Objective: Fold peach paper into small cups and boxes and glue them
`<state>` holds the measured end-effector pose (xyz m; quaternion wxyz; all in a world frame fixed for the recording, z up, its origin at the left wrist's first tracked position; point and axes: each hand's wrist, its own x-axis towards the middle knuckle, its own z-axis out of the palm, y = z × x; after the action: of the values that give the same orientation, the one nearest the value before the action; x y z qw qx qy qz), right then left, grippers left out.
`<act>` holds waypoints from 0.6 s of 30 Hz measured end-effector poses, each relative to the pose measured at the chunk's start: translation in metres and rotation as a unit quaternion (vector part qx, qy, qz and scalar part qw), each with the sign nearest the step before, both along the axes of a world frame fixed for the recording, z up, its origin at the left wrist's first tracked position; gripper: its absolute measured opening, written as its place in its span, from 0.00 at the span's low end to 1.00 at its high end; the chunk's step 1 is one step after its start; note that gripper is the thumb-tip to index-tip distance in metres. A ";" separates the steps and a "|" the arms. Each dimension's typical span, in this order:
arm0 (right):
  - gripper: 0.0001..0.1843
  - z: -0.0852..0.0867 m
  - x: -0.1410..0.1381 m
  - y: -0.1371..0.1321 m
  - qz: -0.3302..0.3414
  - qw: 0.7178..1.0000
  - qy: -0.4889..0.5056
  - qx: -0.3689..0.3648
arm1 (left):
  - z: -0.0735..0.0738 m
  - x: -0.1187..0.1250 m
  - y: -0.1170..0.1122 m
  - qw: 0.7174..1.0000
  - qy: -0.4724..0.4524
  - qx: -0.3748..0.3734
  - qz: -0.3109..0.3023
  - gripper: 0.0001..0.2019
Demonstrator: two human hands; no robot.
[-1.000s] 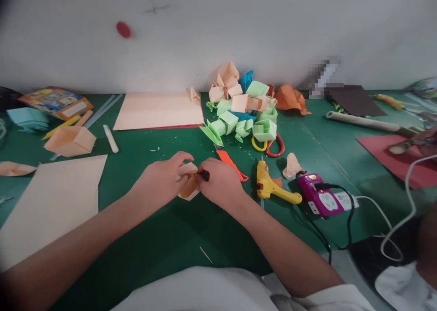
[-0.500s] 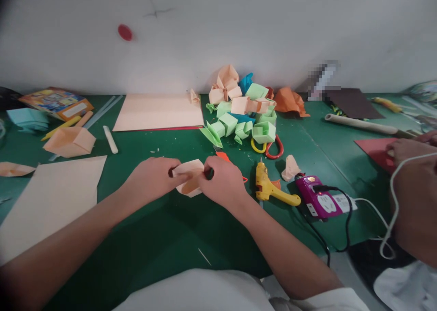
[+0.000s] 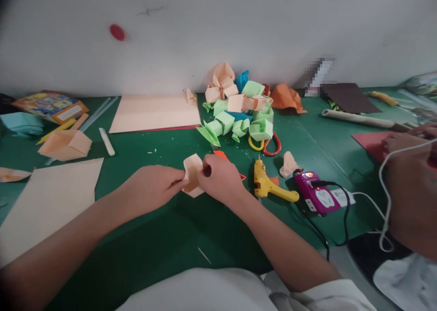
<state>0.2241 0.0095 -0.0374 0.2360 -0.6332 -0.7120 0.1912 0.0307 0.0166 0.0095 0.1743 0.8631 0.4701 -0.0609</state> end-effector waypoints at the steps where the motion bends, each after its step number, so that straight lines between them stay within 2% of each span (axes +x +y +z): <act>1: 0.13 -0.001 -0.001 -0.001 0.020 1.000 0.002 0.008 | 0.002 0.001 -0.002 1.000 0.018 0.005 -0.015 0.16; 3: 0.13 -0.002 -0.003 -0.002 0.054 0.998 0.006 0.015 | 0.004 0.003 -0.006 0.998 0.053 0.006 -0.034 0.12; 5: 0.13 -0.002 -0.004 -0.002 0.067 0.998 0.010 0.011 | 0.006 0.004 -0.007 0.998 0.063 0.017 -0.019 0.11; 9: 0.13 -0.002 -0.003 -0.002 0.061 0.998 0.020 0.002 | 0.001 0.005 -0.005 0.997 -0.029 0.064 0.035 0.15; 13: 0.14 -0.004 0.000 -0.001 0.063 0.998 0.032 -0.005 | -0.005 0.000 0.001 0.995 -0.078 0.055 0.001 0.16; 15: 0.14 -0.006 0.001 -0.001 0.077 0.996 0.037 -0.007 | -0.007 -0.001 0.004 0.997 -0.067 0.036 -0.017 0.16; 18: 0.15 -0.007 0.001 0.000 0.099 0.994 0.044 -0.005 | -0.008 -0.002 0.005 0.999 -0.042 0.024 -0.008 0.18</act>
<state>0.2255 0.0092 -0.0444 0.2440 -0.5520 -0.7588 0.2448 0.0290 0.0217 0.0018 0.1722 0.8728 0.4564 -0.0146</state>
